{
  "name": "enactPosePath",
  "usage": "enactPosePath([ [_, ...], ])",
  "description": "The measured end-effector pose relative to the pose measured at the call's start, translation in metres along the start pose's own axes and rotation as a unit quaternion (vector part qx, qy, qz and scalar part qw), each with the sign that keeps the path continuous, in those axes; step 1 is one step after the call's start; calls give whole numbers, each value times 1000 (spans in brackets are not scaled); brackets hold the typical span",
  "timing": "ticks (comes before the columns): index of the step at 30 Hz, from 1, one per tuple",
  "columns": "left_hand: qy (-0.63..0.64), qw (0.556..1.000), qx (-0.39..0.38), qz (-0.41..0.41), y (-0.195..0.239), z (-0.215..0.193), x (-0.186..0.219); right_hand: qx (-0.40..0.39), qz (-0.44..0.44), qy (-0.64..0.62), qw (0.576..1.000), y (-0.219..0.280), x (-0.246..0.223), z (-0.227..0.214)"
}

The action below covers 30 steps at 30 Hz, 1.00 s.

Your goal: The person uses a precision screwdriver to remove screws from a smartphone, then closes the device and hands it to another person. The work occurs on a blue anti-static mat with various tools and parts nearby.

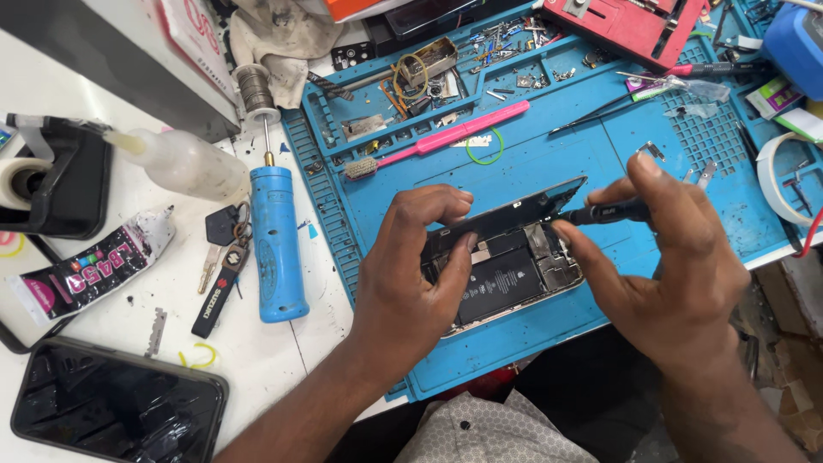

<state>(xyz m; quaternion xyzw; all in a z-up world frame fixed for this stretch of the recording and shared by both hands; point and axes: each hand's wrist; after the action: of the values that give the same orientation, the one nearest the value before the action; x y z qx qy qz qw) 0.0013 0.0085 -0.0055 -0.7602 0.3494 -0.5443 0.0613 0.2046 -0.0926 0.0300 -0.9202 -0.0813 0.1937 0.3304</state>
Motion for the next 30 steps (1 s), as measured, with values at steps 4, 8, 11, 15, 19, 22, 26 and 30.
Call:
enactPosePath([
  [4, 2, 1000, -4, -10, 3, 0, -1, -2, 4, -21, 1000, -1, -9, -1],
  [8, 11, 1000, -5, -9, 3, 0, 1, 12, -19, 16, 1000, 0, -9, 1],
  [11, 15, 1000, -7, -25, 2, -1, 2, 10, 18, -52, 998, 2, -10, 2],
  [15, 26, 997, -21, -65, 3, -1, 2, 21, 0, -32, 999, 1, -13, 7],
  [19, 14, 998, -27, -58, 1, -2, 3, 36, 5, -13, 999, -3, -16, 4],
  [22, 20, 997, -34, -69, 2, -3, 2, 29, 48, -75, 996, -3, -20, 4],
  [26, 16, 999, -18, -41, 4, -1, 0, 42, 11, 2, 999, -3, -20, 5],
  [30, -10, 999, -11, -30, 2, -3, 3, 37, 25, -61, 997, -6, -20, 2],
])
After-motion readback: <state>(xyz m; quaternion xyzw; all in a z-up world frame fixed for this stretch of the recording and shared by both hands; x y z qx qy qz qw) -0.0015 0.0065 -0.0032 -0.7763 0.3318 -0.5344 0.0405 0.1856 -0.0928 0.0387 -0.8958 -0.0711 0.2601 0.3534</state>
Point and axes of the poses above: each hand's wrist, its own y-axis away from the middle knuckle, its own z-axis out of the palm, x = y × z, and after that the axes turned 7 degrees about -y, right-handed
